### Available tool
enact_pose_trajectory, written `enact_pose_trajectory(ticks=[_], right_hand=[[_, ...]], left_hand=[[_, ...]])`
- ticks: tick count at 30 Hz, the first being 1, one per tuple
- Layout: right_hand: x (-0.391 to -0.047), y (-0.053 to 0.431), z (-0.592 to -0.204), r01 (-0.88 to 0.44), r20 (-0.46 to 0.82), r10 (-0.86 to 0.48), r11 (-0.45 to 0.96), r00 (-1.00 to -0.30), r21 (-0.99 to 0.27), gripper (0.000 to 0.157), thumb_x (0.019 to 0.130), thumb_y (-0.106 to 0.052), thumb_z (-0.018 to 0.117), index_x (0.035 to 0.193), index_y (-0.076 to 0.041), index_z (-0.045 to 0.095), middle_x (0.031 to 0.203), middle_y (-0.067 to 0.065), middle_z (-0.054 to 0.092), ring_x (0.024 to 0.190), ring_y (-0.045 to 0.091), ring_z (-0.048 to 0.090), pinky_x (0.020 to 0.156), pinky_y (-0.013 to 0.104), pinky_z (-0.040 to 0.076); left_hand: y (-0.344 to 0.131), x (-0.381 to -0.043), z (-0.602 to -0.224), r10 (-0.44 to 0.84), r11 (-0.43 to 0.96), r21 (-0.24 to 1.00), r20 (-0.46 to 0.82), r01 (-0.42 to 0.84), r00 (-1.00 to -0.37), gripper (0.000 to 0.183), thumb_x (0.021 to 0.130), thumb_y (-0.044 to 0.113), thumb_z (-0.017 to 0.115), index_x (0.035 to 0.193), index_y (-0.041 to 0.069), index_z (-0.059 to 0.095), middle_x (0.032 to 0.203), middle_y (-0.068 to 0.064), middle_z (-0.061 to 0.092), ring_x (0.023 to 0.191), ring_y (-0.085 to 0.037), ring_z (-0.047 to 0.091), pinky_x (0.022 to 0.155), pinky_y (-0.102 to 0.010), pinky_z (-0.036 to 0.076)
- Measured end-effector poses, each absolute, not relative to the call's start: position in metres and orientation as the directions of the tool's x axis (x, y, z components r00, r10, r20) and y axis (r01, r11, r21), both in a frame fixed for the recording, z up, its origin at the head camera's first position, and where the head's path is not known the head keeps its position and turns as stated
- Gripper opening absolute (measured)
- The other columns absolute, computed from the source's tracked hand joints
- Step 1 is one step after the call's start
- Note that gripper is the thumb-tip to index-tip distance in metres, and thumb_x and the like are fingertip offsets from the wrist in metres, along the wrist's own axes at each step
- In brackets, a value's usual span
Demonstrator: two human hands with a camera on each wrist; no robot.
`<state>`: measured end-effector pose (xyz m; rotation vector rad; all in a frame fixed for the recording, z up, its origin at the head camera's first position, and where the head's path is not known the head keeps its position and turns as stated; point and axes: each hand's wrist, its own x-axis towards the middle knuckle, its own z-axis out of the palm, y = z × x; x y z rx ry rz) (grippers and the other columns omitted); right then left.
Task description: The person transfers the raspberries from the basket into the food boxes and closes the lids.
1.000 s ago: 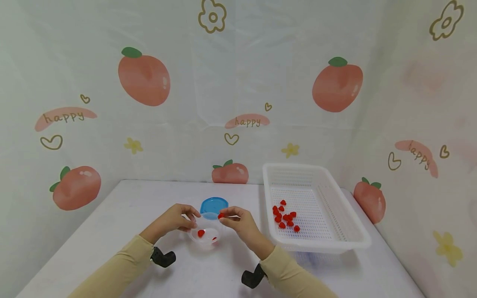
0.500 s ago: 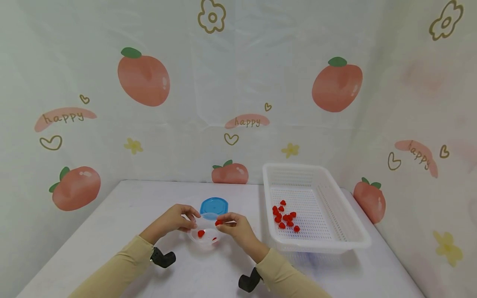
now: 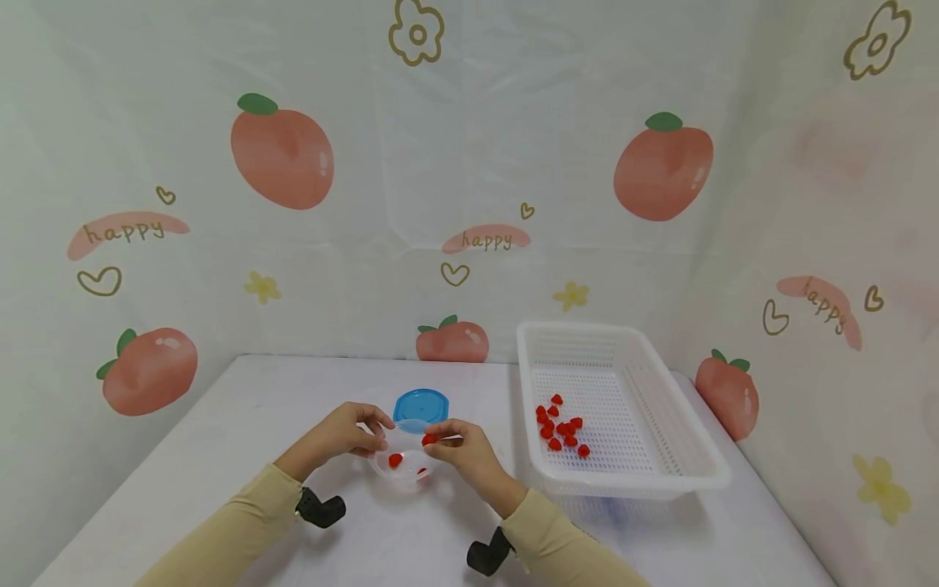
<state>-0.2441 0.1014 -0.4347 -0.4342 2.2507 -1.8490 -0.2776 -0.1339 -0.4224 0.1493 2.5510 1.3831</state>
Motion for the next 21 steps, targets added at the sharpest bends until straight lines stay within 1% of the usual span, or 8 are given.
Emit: enact_pose_trajectory(ticks=[8,15,21], right_hand=[[-0.2445,0.1002,-0.4337,-0.073,0.01,-0.333,0.177,-0.943,-0.981,0.036,0.089,-0.015,0.069,0.118,0.005,0.061,0.109,0.013,0.068,0.096,0.02,0.067,0.091,0.036,0.055],[-0.2427,0.0988,-0.4327,-0.077,0.013,-0.318,0.187,-0.948,-0.979,0.034,0.09,-0.013,0.068,0.118,0.004,0.062,0.115,0.021,0.061,0.095,0.019,0.066,0.091,0.038,0.055],[-0.242,0.0992,-0.4321,-0.087,0.021,-0.321,0.191,-0.947,-0.978,0.034,0.09,-0.013,0.068,0.117,0.005,0.062,0.113,0.021,0.06,0.093,0.017,0.065,0.09,0.038,0.055]], left_hand=[[-0.1339,-0.2772,-0.422,0.2,0.549,0.835,-0.16,-0.025,-0.967,0.027,0.078,0.003,0.077,0.104,0.003,0.07,0.082,-0.007,0.06,0.065,-0.016,0.061,0.064,-0.029,0.059],[-0.1337,-0.2764,-0.4215,0.2,0.557,0.83,-0.155,-0.018,-0.968,0.026,0.078,0.004,0.077,0.104,0.003,0.07,0.082,-0.007,0.06,0.065,-0.015,0.061,0.064,-0.029,0.059],[-0.134,-0.2776,-0.4228,0.2,0.558,0.83,-0.156,-0.019,-0.967,0.026,0.079,0.004,0.077,0.104,0.004,0.07,0.083,-0.006,0.06,0.065,-0.015,0.062,0.065,-0.029,0.059]])
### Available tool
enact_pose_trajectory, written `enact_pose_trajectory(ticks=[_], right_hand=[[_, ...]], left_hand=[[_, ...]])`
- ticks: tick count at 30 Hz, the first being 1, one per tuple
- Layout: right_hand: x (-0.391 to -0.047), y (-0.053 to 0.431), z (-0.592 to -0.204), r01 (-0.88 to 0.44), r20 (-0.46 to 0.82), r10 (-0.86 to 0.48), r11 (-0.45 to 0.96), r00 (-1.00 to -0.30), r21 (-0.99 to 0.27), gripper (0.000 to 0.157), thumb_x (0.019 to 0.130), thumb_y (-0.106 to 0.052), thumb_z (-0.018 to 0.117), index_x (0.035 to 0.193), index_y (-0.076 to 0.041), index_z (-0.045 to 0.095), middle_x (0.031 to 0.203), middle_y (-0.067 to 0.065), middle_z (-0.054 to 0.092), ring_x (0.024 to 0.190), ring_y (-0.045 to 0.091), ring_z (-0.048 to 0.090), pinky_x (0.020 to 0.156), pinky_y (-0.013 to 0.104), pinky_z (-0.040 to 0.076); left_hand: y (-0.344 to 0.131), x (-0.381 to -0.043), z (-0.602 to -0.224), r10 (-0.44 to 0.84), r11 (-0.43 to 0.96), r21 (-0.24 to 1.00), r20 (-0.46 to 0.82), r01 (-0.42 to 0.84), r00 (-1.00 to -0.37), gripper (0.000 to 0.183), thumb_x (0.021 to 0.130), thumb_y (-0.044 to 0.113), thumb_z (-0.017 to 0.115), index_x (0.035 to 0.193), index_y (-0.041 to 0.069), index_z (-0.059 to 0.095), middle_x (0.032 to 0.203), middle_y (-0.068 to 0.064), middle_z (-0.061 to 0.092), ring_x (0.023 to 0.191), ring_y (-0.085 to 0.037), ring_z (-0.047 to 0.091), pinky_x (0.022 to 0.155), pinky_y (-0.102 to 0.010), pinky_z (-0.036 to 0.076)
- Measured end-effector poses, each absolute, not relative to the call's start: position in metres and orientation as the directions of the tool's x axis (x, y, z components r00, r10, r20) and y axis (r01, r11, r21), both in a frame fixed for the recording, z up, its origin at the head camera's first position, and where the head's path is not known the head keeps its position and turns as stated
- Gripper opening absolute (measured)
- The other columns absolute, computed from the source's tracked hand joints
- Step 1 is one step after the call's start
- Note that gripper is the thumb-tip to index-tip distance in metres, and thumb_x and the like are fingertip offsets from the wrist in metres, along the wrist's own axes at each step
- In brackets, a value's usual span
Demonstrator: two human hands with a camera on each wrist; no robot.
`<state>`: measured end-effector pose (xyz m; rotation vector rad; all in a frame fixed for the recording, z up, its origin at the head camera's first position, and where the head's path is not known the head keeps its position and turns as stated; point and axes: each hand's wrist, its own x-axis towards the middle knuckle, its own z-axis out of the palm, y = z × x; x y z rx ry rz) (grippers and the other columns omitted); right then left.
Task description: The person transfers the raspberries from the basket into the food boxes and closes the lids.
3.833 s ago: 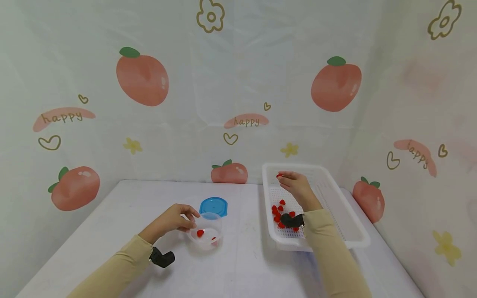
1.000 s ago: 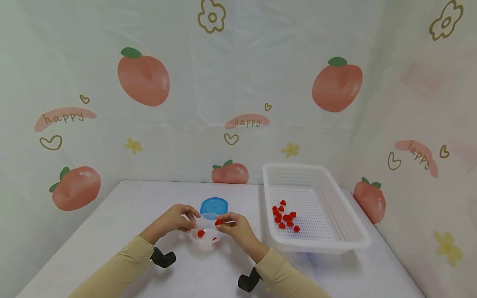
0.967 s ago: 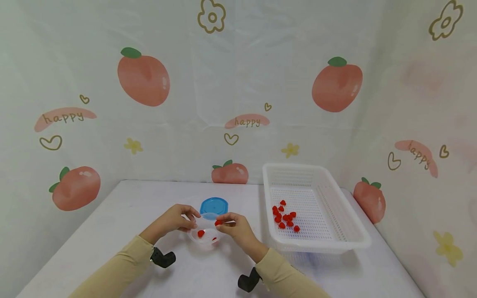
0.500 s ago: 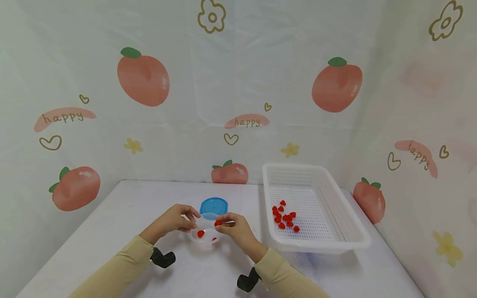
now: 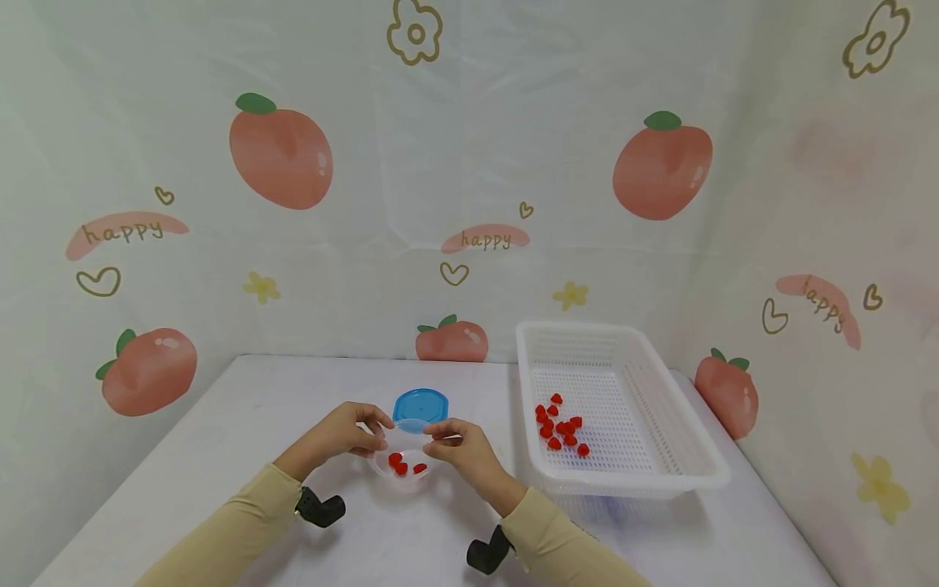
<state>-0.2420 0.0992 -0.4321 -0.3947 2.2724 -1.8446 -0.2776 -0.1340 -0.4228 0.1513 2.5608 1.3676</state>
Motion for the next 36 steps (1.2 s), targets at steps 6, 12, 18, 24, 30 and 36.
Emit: enact_pose_trajectory(ticks=[6,12,18,24,30,36], right_hand=[[-0.243,0.1,-0.431,-0.091,0.027,-0.328,0.18,-0.944,-0.979,0.034,0.09,-0.013,0.068,0.117,0.006,0.061,0.114,0.024,0.059,0.094,0.017,0.065,0.091,0.038,0.055],[-0.243,0.102,-0.428,-0.097,0.035,-0.322,0.177,-0.946,-0.979,0.034,0.091,-0.015,0.067,0.118,0.005,0.061,0.115,0.023,0.059,0.096,0.018,0.065,0.092,0.037,0.055],[-0.242,0.109,-0.417,-0.105,0.058,-0.3,0.141,-0.952,-0.984,0.033,0.092,-0.016,0.066,0.119,0.002,0.061,0.119,0.023,0.057,0.099,0.019,0.064,0.094,0.038,0.053],[-0.245,0.121,-0.393,-0.126,0.096,-0.275,0.093,-0.957,-0.988,0.03,0.091,-0.016,0.066,0.118,-0.003,0.061,0.119,0.015,0.057,0.104,0.021,0.061,0.098,0.036,0.051],[-0.248,0.14,-0.361,-0.138,0.128,-0.226,0.03,-0.966,-0.99,0.03,0.091,-0.013,0.067,0.118,-0.003,0.06,0.113,0.004,0.057,0.106,0.018,0.059,0.096,0.026,0.05],[-0.261,0.168,-0.333,-0.2,0.216,-0.194,-0.101,-0.957,-0.975,0.021,0.092,-0.006,0.063,0.113,-0.01,0.06,0.107,-0.001,0.056,0.1,0.01,0.058,0.093,0.017,0.049]], left_hand=[[-0.135,-0.279,-0.424,0.205,0.549,0.836,-0.151,-0.014,-0.967,0.027,0.077,0.003,0.078,0.103,0.003,0.07,0.082,-0.007,0.06,0.065,-0.015,0.061,0.064,-0.029,0.059],[-0.135,-0.278,-0.423,0.207,0.544,0.839,-0.154,-0.017,-0.966,0.027,0.078,0.003,0.077,0.104,0.002,0.07,0.082,-0.007,0.06,0.065,-0.015,0.061,0.064,-0.029,0.059],[-0.134,-0.276,-0.422,0.207,0.54,0.841,-0.158,-0.022,-0.965,0.026,0.078,0.002,0.077,0.104,0.002,0.07,0.082,-0.007,0.06,0.065,-0.015,0.061,0.065,-0.029,0.059],[-0.134,-0.276,-0.421,0.21,0.54,0.841,-0.154,-0.016,-0.966,0.027,0.078,0.002,0.077,0.104,0.002,0.07,0.083,-0.007,0.06,0.066,-0.015,0.061,0.065,-0.028,0.059],[-0.136,-0.276,-0.421,0.22,0.544,0.839,-0.146,-0.003,-0.964,0.027,0.079,0.002,0.076,0.105,0.001,0.069,0.083,-0.007,0.06,0.066,-0.015,0.061,0.065,-0.029,0.059],[-0.135,-0.276,-0.42,0.217,0.547,0.837,-0.149,-0.007,-0.965,0.027,0.079,0.003,0.076,0.105,0.002,0.069,0.084,-0.007,0.06,0.066,-0.015,0.061,0.065,-0.029,0.059]])
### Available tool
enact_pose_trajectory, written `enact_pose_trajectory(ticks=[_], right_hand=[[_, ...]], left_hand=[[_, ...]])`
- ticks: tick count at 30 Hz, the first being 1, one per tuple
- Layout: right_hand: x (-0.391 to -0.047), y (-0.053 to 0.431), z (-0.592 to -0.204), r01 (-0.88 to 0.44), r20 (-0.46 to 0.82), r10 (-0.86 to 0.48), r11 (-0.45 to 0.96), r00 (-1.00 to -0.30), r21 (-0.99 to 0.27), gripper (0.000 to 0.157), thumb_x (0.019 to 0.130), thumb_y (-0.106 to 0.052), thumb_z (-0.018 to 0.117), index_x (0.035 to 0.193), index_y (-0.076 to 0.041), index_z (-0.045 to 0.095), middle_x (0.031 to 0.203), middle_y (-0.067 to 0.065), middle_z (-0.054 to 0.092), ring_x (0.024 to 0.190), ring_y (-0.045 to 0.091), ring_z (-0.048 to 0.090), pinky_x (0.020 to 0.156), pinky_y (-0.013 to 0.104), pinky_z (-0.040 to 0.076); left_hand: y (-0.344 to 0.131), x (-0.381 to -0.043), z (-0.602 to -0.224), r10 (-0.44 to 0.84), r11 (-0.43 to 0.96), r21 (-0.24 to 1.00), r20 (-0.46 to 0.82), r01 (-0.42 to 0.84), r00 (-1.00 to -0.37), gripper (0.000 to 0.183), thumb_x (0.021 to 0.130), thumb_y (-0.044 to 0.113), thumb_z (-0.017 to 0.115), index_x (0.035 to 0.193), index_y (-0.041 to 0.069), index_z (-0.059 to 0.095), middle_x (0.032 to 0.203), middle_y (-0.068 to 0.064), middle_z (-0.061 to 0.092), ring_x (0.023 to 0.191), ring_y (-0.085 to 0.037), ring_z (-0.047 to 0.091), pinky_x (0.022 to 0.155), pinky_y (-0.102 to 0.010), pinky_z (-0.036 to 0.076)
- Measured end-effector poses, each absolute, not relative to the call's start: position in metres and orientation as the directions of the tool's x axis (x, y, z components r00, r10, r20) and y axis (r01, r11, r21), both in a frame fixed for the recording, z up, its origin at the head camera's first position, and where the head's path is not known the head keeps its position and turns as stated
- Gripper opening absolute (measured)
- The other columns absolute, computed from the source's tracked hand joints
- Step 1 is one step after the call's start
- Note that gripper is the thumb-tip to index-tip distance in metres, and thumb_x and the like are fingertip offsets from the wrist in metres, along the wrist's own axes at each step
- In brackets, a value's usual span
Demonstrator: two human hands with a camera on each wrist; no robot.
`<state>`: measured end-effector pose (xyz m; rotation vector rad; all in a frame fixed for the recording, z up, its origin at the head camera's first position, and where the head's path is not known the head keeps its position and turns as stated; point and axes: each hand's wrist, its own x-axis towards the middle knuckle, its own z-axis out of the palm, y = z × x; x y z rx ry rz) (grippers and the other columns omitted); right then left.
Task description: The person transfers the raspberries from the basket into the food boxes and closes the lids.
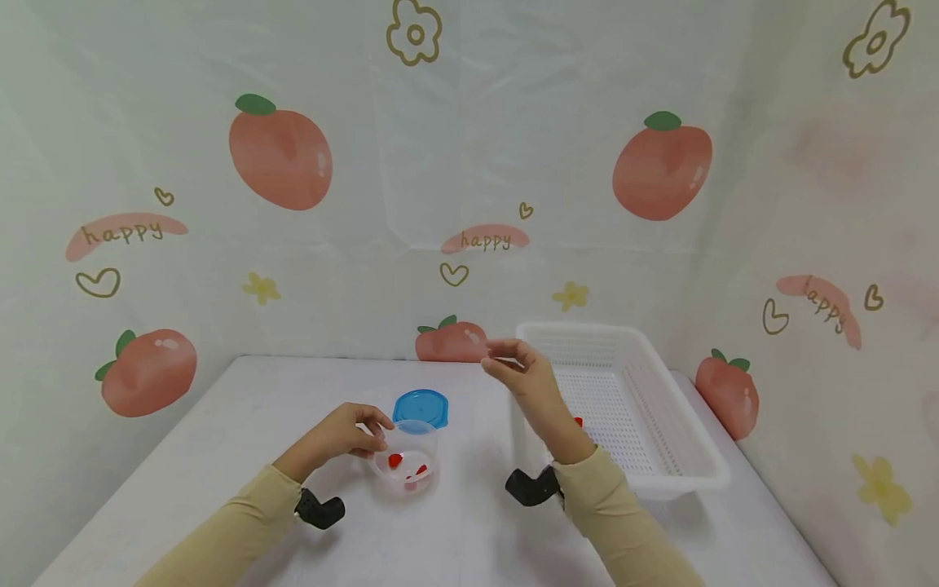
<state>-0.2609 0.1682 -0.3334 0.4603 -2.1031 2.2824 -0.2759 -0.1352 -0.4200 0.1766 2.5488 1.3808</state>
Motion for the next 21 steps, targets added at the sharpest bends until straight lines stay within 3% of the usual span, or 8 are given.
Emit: enact_pose_trajectory(ticks=[4,7,14,21], right_hand=[[-0.272,0.189,-0.32,-0.213,0.235,-0.128,-0.166,-0.963,-0.963,0.02,0.094,-0.004,0.061,0.106,-0.02,0.062,0.107,-0.002,0.056,0.1,0.008,0.06,0.093,0.016,0.049],[-0.283,0.205,-0.315,-0.223,0.246,-0.08,-0.229,-0.966,-0.948,0.021,0.094,-0.002,0.059,0.103,-0.021,0.063,0.106,-0.001,0.055,0.098,0.007,0.061,0.092,0.017,0.05],[-0.312,0.241,-0.324,-0.263,0.28,-0.013,-0.302,-0.96,-0.916,0.02,0.094,0.002,0.057,0.105,-0.014,0.063,0.102,-0.002,0.056,0.101,0.01,0.055,0.09,0.017,0.052],[-0.331,0.267,-0.35,-0.205,0.204,0.026,-0.214,-0.979,-0.955,0.02,0.095,-0.001,0.056,0.114,-0.008,0.058,0.101,-0.003,0.055,0.096,0.004,0.059,0.087,0.015,0.052]], left_hand=[[-0.136,-0.276,-0.42,0.218,0.544,0.839,-0.15,-0.007,-0.964,0.027,0.079,0.003,0.076,0.105,0.001,0.069,0.084,-0.007,0.059,0.065,-0.015,0.061,0.065,-0.029,0.059],[-0.136,-0.276,-0.421,0.219,0.542,0.841,-0.151,-0.008,-0.964,0.027,0.079,0.003,0.076,0.105,0.001,0.069,0.084,-0.007,0.059,0.065,-0.015,0.061,0.064,-0.028,0.059],[-0.137,-0.278,-0.422,0.206,0.549,0.836,-0.16,-0.022,-0.965,0.027,0.078,0.003,0.077,0.104,0.003,0.07,0.084,-0.007,0.06,0.065,-0.016,0.061,0.064,-0.028,0.059],[-0.136,-0.278,-0.423,0.2,0.55,0.835,-0.167,-0.03,-0.965,0.027,0.078,0.003,0.078,0.104,0.004,0.07,0.084,-0.007,0.06,0.064,-0.016,0.061,0.064,-0.027,0.059]])
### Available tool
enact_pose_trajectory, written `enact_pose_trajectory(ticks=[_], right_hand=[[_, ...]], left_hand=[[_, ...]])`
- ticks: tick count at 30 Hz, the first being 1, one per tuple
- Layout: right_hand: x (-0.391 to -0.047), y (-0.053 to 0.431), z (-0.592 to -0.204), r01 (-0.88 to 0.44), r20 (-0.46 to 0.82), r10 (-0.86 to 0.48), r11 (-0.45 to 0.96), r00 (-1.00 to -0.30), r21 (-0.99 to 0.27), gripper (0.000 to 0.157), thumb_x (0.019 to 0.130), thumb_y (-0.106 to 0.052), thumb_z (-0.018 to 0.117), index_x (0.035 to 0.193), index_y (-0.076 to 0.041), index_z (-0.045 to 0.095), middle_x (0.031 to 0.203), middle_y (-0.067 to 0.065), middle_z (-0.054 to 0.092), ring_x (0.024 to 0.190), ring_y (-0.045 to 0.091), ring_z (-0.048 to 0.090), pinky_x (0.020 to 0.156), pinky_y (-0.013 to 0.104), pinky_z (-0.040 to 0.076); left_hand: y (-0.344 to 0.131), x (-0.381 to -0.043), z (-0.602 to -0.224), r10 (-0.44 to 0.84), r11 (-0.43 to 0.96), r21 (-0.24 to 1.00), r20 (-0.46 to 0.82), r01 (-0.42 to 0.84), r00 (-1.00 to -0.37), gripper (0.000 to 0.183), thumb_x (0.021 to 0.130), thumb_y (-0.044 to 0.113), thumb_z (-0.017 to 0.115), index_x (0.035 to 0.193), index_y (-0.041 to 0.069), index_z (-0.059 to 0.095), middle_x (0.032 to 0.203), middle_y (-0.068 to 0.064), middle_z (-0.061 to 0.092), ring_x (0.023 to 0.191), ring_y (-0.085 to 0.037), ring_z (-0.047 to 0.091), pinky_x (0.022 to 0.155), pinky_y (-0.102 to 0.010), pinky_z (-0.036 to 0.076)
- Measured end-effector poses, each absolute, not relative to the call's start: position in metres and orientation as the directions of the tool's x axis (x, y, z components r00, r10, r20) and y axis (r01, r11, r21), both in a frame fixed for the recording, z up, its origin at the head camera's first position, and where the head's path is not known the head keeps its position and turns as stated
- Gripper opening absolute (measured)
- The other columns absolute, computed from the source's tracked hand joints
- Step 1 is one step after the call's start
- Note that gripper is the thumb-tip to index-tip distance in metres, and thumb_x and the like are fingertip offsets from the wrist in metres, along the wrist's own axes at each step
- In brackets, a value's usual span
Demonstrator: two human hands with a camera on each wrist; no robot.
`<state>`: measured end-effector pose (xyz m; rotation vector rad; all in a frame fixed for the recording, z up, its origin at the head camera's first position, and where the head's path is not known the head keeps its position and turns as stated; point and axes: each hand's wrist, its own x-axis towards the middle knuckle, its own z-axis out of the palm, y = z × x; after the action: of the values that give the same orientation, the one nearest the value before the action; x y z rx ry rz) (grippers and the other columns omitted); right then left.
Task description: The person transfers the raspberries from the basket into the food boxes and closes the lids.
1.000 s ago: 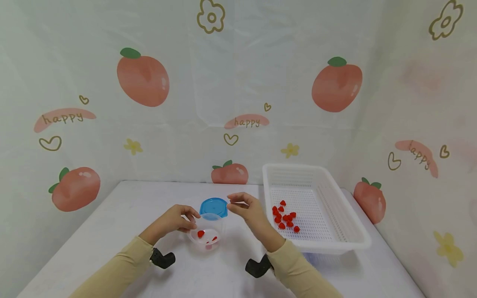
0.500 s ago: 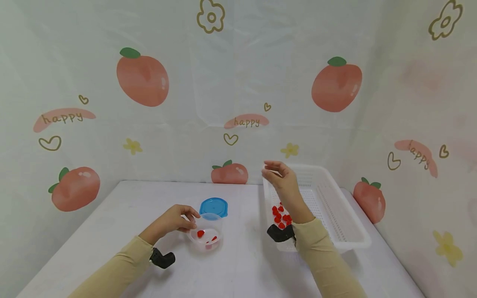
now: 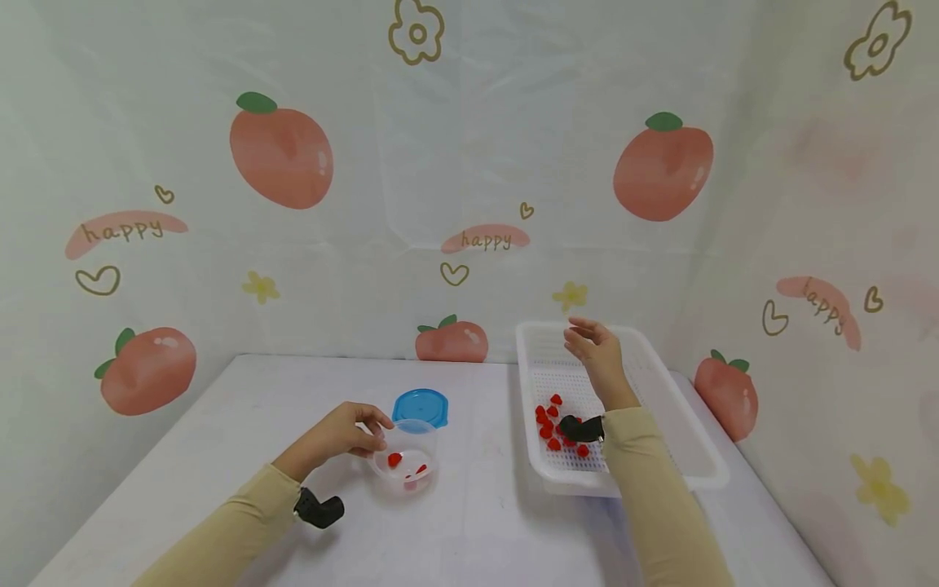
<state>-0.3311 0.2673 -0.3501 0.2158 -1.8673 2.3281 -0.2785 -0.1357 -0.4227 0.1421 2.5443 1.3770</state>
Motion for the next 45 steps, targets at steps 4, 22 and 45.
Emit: enact_pose_trajectory(ticks=[4,22,45], right_hand=[[-0.339,0.278,-0.368,-0.115,0.115,0.011,-0.09,-0.993,-0.989,0.035,0.096,-0.007,0.057,0.128,0.004,0.048,0.107,0.0,0.053,0.092,-0.001,0.059,0.088,0.014,0.051],[-0.357,0.297,-0.411,0.026,-0.075,-0.083,0.482,-0.994,-0.876,0.045,0.095,-0.009,0.059,0.13,0.016,0.045,0.127,0.033,0.055,0.117,0.042,0.056,0.097,0.045,0.05],[-0.353,0.282,-0.413,0.095,-0.276,-0.179,0.656,-0.944,-0.749,0.039,0.093,-0.006,0.058,0.126,0.014,0.05,0.115,0.025,0.065,0.111,0.036,0.058,0.095,0.047,0.051]], left_hand=[[-0.135,-0.279,-0.423,0.203,0.549,0.836,-0.167,-0.029,-0.965,0.028,0.078,0.003,0.078,0.104,0.003,0.07,0.083,-0.007,0.06,0.063,-0.016,0.06,0.063,-0.027,0.059],[-0.134,-0.28,-0.425,0.223,0.535,0.845,-0.163,-0.019,-0.961,0.028,0.078,0.003,0.078,0.105,0.002,0.07,0.083,-0.007,0.059,0.062,-0.015,0.06,0.063,-0.027,0.058],[-0.135,-0.279,-0.421,0.203,0.555,0.832,-0.166,-0.027,-0.965,0.027,0.077,0.003,0.078,0.103,0.004,0.071,0.083,-0.007,0.06,0.066,-0.016,0.061,0.064,-0.028,0.059]])
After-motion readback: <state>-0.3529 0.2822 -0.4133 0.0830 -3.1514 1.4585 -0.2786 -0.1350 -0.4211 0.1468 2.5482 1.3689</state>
